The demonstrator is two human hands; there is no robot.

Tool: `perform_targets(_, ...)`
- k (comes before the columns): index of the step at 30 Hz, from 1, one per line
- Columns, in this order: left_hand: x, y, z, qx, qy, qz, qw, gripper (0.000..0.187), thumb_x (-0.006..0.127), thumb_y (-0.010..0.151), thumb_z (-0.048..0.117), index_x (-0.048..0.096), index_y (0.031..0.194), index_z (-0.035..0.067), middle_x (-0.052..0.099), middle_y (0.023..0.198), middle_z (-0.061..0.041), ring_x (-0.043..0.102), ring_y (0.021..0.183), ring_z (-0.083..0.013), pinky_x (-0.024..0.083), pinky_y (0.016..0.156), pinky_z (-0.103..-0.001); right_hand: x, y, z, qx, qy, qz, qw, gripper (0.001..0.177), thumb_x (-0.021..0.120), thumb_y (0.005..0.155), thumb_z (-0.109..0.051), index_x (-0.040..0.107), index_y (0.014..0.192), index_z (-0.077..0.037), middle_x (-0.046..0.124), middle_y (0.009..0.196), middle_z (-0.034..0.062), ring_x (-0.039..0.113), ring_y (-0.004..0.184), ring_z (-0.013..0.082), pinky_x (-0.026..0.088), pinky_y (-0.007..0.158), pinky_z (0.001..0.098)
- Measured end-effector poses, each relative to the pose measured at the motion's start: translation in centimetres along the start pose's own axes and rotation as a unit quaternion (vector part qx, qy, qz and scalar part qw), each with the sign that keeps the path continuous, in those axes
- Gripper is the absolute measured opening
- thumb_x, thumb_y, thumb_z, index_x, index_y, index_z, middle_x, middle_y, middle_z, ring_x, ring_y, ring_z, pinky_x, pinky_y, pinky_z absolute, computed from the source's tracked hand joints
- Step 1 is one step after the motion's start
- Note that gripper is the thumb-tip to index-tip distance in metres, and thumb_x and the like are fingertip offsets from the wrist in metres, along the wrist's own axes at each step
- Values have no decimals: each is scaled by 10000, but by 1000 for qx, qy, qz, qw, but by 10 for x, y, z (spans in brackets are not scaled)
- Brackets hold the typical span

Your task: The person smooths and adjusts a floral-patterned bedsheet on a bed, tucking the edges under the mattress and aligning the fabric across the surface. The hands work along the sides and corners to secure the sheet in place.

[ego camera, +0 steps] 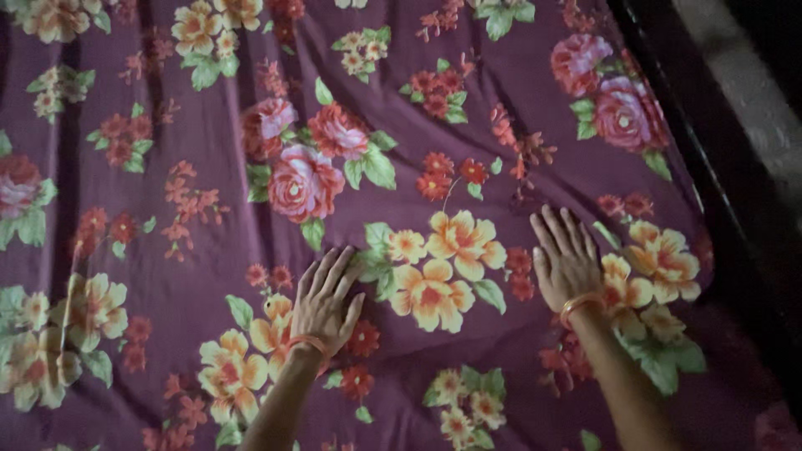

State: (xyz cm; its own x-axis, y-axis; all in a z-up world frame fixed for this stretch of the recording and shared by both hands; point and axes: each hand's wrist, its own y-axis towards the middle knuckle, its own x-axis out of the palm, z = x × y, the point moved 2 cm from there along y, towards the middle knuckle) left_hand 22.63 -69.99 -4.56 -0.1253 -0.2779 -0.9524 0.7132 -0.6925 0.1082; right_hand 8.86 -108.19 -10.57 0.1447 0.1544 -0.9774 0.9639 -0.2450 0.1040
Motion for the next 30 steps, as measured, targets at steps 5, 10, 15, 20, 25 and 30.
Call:
perform_targets(5, 46, 92, 35, -176, 29, -156, 972, 476, 451, 1126, 456, 532, 1437, 104, 425, 1615, -131, 405, 1499, -275, 294, 1278, -458, 0, -3, -1, -18, -21, 15, 999, 582, 312, 1052, -342, 327, 1608, -170, 313, 1671, 66, 259, 1535, 287, 174, 1258, 483)
perform_targets(10, 89, 142, 67, 17, 21, -34, 999, 666, 444, 991, 453, 320, 1579, 166, 267, 1673, -66, 203, 1548, -239, 135, 1258, -451, -3, 6, 0, -5, -15, 18, 1000, 577, 323, 1060, -338, 350, 1609, -161, 336, 1669, 57, 281, 1542, 286, 183, 1273, 481)
perform_targets(15, 82, 132, 69, 9, 0, -90, 996, 688, 442, 1008, 450, 278, 1606, 154, 196, 1700, -63, 127, 1575, -230, 80, 1280, -439, -15, 4, -11, -14, 7, 25, 1000, 573, 351, 1050, -314, 376, 1595, -138, 347, 1667, 70, 296, 1547, 295, 204, 1270, 483)
perform_targets(20, 77, 134, 71, 16, -9, -72, 997, 700, 456, 985, 441, 291, 1606, 163, 204, 1698, -63, 146, 1565, -243, 94, 1268, -456, -21, 7, -15, -3, -2, 12, 1000, 577, 361, 1039, -306, 374, 1590, -135, 354, 1658, 73, 299, 1542, 292, 211, 1262, 482)
perform_targets(25, 86, 131, 67, 13, -8, -83, 996, 679, 456, 1000, 433, 294, 1603, 165, 210, 1690, -64, 151, 1563, -254, 103, 1271, -462, -23, 8, -16, 6, -4, 4, 1000, 587, 361, 1024, -315, 377, 1584, -140, 357, 1650, 71, 296, 1538, 292, 211, 1254, 481)
perform_targets(30, 80, 136, 70, 3, -18, -84, 996, 675, 453, 996, 431, 294, 1598, 170, 216, 1688, -59, 148, 1562, -239, 96, 1268, -453, -26, 13, -16, 7, 19, 3, 1000, 600, 361, 999, -297, 368, 1578, -141, 347, 1649, 72, 279, 1538, 297, 203, 1253, 491)
